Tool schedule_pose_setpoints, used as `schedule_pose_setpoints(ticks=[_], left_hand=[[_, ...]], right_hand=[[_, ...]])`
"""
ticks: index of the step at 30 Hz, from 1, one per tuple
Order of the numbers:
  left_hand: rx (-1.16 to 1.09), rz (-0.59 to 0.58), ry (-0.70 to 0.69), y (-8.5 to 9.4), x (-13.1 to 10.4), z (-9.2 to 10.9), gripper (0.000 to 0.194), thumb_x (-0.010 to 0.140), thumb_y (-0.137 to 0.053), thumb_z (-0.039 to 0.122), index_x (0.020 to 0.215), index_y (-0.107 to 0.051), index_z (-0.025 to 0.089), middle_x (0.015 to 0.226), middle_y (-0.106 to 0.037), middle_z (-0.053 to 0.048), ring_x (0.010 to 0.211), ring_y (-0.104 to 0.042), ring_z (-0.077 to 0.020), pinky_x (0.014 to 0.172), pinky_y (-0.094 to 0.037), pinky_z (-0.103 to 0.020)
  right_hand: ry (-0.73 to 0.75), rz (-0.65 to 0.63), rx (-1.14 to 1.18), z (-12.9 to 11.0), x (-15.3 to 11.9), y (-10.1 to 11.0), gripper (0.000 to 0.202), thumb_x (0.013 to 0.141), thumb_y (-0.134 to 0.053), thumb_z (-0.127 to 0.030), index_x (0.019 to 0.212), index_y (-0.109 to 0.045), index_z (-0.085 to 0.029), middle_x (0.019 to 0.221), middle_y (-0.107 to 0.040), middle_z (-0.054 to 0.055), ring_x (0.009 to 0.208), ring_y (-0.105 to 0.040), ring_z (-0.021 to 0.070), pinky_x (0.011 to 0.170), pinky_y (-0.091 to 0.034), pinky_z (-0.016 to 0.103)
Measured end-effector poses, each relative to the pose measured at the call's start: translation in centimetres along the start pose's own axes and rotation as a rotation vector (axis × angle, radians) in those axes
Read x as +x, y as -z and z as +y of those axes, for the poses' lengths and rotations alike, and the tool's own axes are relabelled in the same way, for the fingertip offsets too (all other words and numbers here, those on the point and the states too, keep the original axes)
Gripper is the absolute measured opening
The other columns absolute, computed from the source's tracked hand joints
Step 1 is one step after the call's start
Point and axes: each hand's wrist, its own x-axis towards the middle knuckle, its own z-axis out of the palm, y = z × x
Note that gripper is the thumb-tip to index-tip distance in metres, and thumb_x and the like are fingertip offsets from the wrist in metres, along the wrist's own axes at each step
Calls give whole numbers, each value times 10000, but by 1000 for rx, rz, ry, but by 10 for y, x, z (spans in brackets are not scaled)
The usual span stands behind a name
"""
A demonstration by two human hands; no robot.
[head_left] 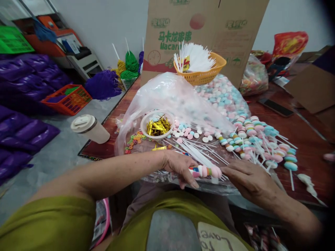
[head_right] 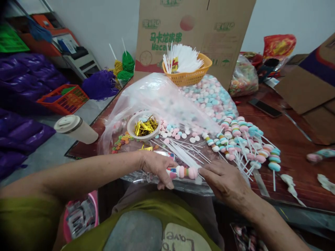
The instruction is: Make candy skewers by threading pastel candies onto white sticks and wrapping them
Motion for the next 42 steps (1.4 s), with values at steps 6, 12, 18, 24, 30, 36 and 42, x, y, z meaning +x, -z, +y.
schedule_pose_setpoints(ticks=[6,12,18,24,30,36,42], left_hand=[[-63,206,-68,20,-19,-21,488,570,-758,188,994,-518,184,581,-582,79,426,-550,-84,396,-395,-168],[-205,269,-204,13,-17,-26,624,565,-750,163,1118,-460,168,602,-583,68,422,-523,-66,407,-395,-167],[-7,295,-231,2,5,-15,607,550,-763,175,1087,-482,168,674,-581,44,456,-540,-84,426,-395,-188],[77,425,-224,13,-26,-22,251,621,-711,281,798,-615,131,602,-576,33,518,-486,-71,495,-362,-184],[122,721,-321,14,-39,-32,211,723,-594,336,686,-559,131,560,-465,57,520,-394,-63,507,-319,-189],[463,840,-362,1,-37,-26,207,795,-506,336,725,-554,147,623,-489,38,587,-430,-89,525,-339,-188],[483,934,-322,-6,-28,-25,228,771,-544,327,638,-524,142,562,-472,39,543,-419,-88,490,-317,-188]], right_hand=[[-435,87,164,31,-53,-48,150,852,-471,-232,917,-601,-194,782,-658,40,681,-612,156,588,-477,244],[-642,179,-258,16,-29,-63,201,804,-519,-288,878,-664,-168,912,-650,123,884,-570,283,788,-427,446],[-492,272,457,-44,52,-54,101,819,-538,-248,777,-605,-185,767,-584,40,737,-547,156,652,-441,269],[-743,361,658,-33,43,-58,189,799,-567,-312,663,-587,-183,686,-552,10,666,-507,143,617,-396,265],[-942,508,819,-38,38,-55,184,712,-661,-353,676,-615,-179,639,-547,-7,586,-476,117,543,-375,242],[-1053,498,888,-47,42,-55,221,702,-665,-388,706,-618,-172,566,-509,-28,480,-387,85,456,-309,222],[-1023,524,816,-46,42,-55,195,716,-658,-375,724,-634,-181,656,-559,4,623,-493,138,582,-400,257]])
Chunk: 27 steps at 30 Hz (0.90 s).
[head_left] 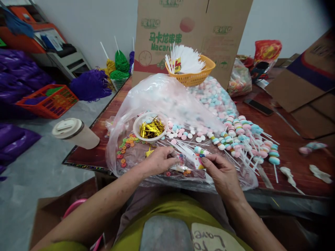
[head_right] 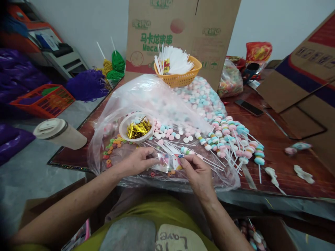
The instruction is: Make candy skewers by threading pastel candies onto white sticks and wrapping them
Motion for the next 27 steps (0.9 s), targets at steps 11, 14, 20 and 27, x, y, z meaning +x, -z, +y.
schedule_pose_setpoints(ticks=[11,14,20,27], left_hand=[[311,-172,-228,12,0,9,337,903,-344,338,639,-466,167,571,-434,37,561,-403,-102,553,-298,-214],[388,-183,-286,14,0,5,339,916,-317,345,681,-492,173,619,-490,18,598,-438,-115,588,-321,-217],[606,-117,-258,15,-2,3,279,897,-354,275,757,-570,165,747,-607,-48,735,-540,-178,752,-382,-303],[186,247,-124,-18,-12,5,226,842,-483,348,927,-577,160,848,-633,-49,787,-563,-169,721,-438,-272]], right_hand=[[-169,-583,188,-2,-5,0,242,775,-599,-416,770,-695,-194,784,-658,9,798,-569,181,767,-416,296],[-147,-573,190,1,-5,-2,283,772,-600,-425,679,-682,-171,716,-651,16,736,-560,166,722,-409,281],[-213,-327,228,14,-4,-11,364,774,-588,-466,600,-663,-155,505,-579,10,511,-486,121,572,-378,262],[-300,-238,487,13,-8,-23,325,705,-658,-471,629,-663,-155,553,-600,23,463,-464,106,490,-361,249]])
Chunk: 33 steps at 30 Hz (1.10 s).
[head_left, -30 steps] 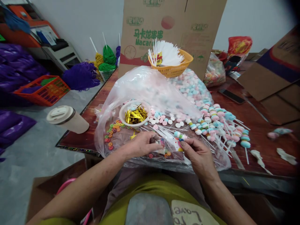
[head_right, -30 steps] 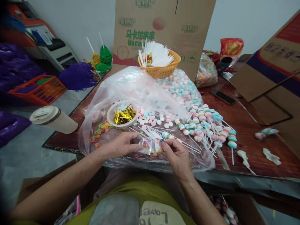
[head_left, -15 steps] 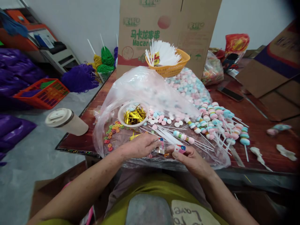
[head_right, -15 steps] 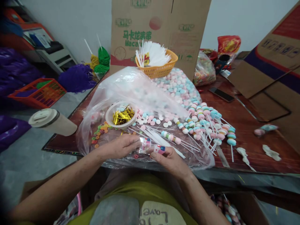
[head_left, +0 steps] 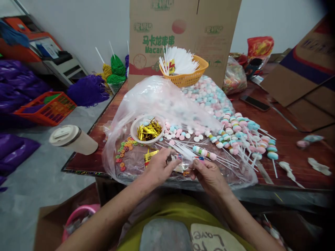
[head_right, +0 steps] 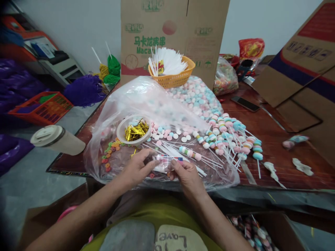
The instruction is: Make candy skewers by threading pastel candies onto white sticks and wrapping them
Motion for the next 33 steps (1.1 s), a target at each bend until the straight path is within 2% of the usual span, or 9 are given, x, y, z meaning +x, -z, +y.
schedule_pose_setpoints(ticks=[3,9,12,14,17,20,26,30,33], left_hand=[[-128,-2,17,-8,-4,-4,218,843,-485,309,704,-563,161,611,-563,17,585,-504,-108,594,-403,-212],[93,-79,-133,7,1,-6,256,885,-380,292,711,-526,173,617,-530,11,591,-478,-116,604,-370,-225],[332,-145,-141,13,3,4,284,893,-348,307,721,-529,173,710,-558,-32,695,-507,-159,670,-381,-268],[379,-101,-89,11,2,13,274,896,-334,296,792,-552,165,821,-579,-69,786,-518,-186,719,-389,-297],[204,7,9,2,-1,19,240,882,-379,323,881,-555,160,864,-584,-68,804,-521,-181,714,-402,-286],[-17,-7,33,-5,-1,15,229,848,-455,342,713,-531,173,648,-537,9,625,-488,-125,602,-378,-227],[54,-37,-144,-5,2,7,310,862,-406,307,583,-440,176,534,-414,38,521,-377,-93,533,-293,-216],[-6,-19,-112,-6,1,5,334,868,-379,328,577,-441,176,528,-412,37,517,-375,-92,531,-304,-213],[-165,-71,-48,-5,1,3,228,777,-540,382,704,-535,166,554,-462,48,518,-402,-86,517,-328,-196]], right_hand=[[-31,7,115,-2,-2,1,340,703,-654,-488,625,-652,-157,566,-597,17,454,-452,91,478,-353,237],[-117,-297,-18,-3,-6,11,327,674,-689,-459,789,-678,-153,657,-617,26,601,-519,128,573,-390,247],[-45,-217,-158,-4,-6,9,283,691,-680,-423,623,-647,-150,672,-628,30,658,-530,145,642,-402,267],[17,-159,-201,-4,-6,7,339,725,-645,-433,534,-609,-155,658,-630,35,681,-534,157,678,-402,281],[68,-129,-160,-3,-5,5,333,731,-642,-430,538,-612,-161,620,-611,25,648,-526,151,656,-398,280],[57,-142,-63,-2,-5,6,339,730,-640,-452,551,-626,-164,543,-573,13,559,-495,132,561,-379,259],[-57,-77,99,-10,-7,1,478,707,-590,-599,524,-619,-158,442,-531,19,437,-456,117,440,-335,244],[-112,-5,177,-15,-8,-4,548,732,-513,-656,522,-598,-156,419,-518,21,409,-446,113,424,-341,242],[-137,-15,205,-18,-9,-7,567,747,-472,-673,532,-579,-159,429,-530,22,417,-462,113,453,-367,240]])
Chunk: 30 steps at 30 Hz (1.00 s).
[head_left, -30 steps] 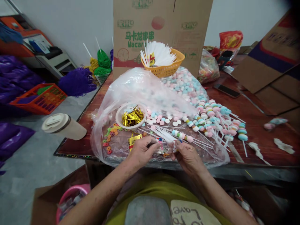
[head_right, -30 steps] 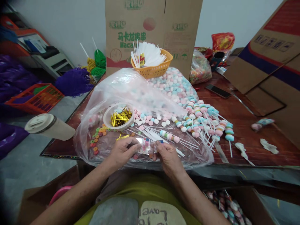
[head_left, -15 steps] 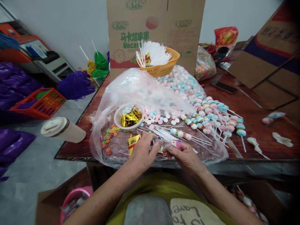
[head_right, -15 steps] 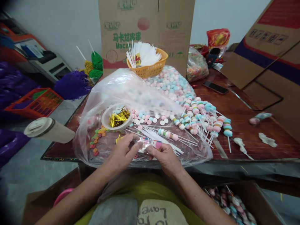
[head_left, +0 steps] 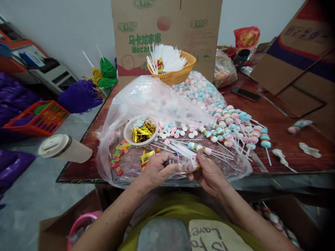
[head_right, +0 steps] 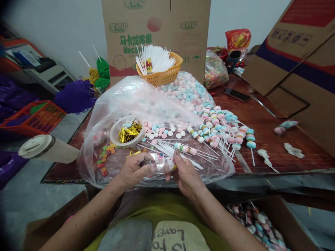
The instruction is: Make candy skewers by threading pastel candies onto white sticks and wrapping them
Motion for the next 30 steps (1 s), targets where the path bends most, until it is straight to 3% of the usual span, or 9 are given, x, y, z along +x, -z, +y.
schedule_pose_setpoints(ticks=[3,8,13,17,20,24,27,30], left_hand=[[-39,-20,5,2,-1,-1,201,724,-628,347,747,-568,157,561,-495,53,513,-417,-79,506,-334,-186],[31,13,-193,9,-2,-7,195,840,-495,250,689,-569,152,563,-540,31,521,-469,-80,531,-366,-185],[396,185,-381,8,-2,-15,262,876,-439,287,703,-582,151,685,-601,-40,663,-528,-141,638,-403,-255],[473,213,-299,-1,-5,-17,323,898,-367,294,684,-565,156,661,-578,-38,617,-510,-131,585,-392,-237],[261,117,-187,-6,-8,-18,287,861,-447,350,675,-550,158,549,-526,17,498,-455,-98,483,-356,-196],[80,16,-152,-8,-8,-20,218,758,-610,350,692,-573,146,588,-558,15,538,-484,-97,517,-385,-194],[74,39,-228,-6,-7,-26,204,813,-546,274,657,-577,148,589,-565,6,558,-501,-100,547,-395,-200],[77,137,-236,-1,-8,-35,251,848,-489,271,646,-577,152,563,-544,12,537,-490,-96,532,-397,-197]], right_hand=[[-10,-51,5,0,0,3,567,750,-455,-682,579,-591,-159,453,-552,24,456,-497,124,496,-396,243],[30,-236,-65,-1,-3,22,470,783,-504,-595,792,-658,-151,626,-632,39,579,-554,125,594,-422,240],[31,-263,-366,-5,-8,29,299,682,-708,-388,862,-671,-152,714,-638,21,629,-543,114,627,-434,238],[95,-198,-381,-1,-7,23,248,685,-698,-371,804,-673,-155,747,-631,14,608,-518,107,594,-433,241],[160,-123,-428,3,-5,21,255,736,-644,-397,746,-668,-143,660,-613,6,585,-504,106,580,-415,238],[249,-7,-561,9,-5,21,303,789,-565,-412,675,-636,-141,581,-581,-2,547,-487,108,545,-395,234],[425,75,-789,5,-4,35,303,835,-499,-395,712,-637,-154,627,-590,9,600,-522,129,566,-412,238],[681,303,-1173,-12,1,66,246,848,-488,-342,868,-646,-154,858,-644,68,805,-567,182,717,-442,291]])
